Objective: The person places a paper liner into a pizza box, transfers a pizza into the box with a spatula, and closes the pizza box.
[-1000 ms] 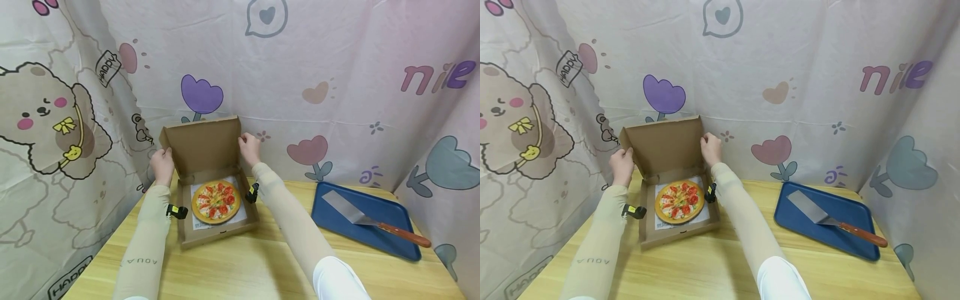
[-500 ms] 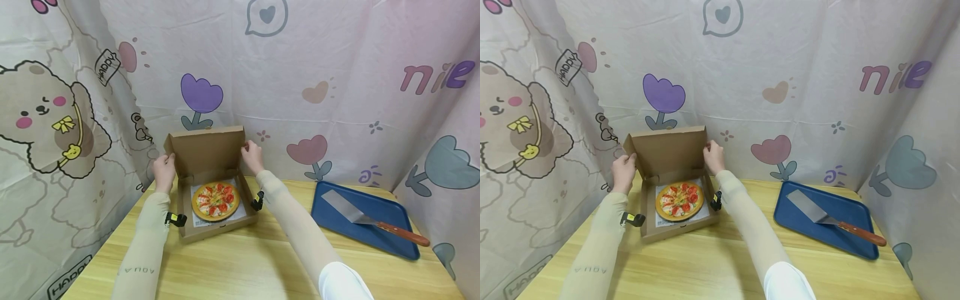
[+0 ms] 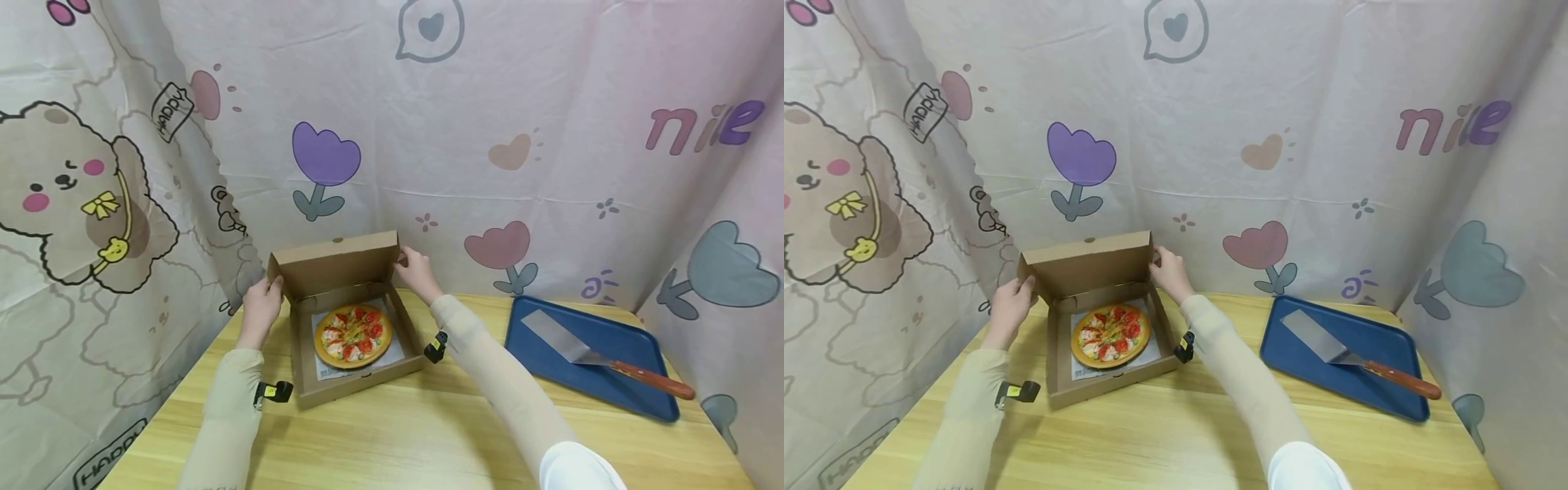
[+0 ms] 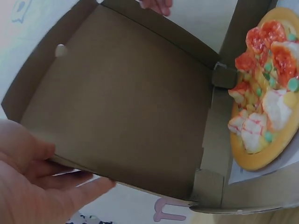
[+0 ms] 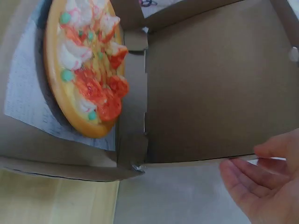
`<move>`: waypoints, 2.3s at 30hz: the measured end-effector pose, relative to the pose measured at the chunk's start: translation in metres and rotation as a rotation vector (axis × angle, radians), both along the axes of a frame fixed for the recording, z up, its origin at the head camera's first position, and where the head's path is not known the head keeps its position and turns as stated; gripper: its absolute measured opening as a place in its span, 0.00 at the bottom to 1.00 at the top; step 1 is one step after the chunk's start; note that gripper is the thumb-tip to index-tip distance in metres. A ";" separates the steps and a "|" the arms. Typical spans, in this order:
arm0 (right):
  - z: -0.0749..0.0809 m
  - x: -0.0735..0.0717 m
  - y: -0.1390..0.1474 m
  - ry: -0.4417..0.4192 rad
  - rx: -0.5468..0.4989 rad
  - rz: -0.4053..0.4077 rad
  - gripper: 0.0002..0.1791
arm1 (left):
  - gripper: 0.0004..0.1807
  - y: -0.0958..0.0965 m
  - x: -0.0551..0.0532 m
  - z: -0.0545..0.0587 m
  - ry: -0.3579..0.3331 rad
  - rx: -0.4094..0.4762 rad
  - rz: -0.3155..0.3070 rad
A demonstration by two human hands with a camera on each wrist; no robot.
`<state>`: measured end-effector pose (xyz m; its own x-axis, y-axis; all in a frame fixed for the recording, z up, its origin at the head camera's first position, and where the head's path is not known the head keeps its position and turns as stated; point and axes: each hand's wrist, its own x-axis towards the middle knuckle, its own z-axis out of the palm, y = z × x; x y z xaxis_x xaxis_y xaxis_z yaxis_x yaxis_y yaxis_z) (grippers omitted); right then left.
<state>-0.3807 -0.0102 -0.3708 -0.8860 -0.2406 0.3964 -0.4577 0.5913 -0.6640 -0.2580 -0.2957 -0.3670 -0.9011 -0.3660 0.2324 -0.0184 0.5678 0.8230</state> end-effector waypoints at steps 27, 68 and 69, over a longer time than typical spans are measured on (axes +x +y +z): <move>-0.032 0.051 0.069 -0.563 -0.104 0.393 0.39 | 0.44 -0.007 0.070 -0.023 -0.282 0.123 -0.483; -0.089 0.078 0.053 -0.360 -0.146 0.249 0.34 | 0.47 -0.002 0.054 -0.062 -0.295 -0.128 -0.388; -0.089 0.077 0.053 -0.352 -0.135 0.250 0.34 | 0.46 -0.002 0.056 -0.062 -0.287 -0.134 -0.378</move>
<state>-0.3033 0.0427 -0.4599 -0.8939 -0.4309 0.1237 -0.3077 0.3890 -0.8683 -0.2021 -0.2975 -0.4295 -0.9996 0.0153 -0.0223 -0.0060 0.6791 0.7340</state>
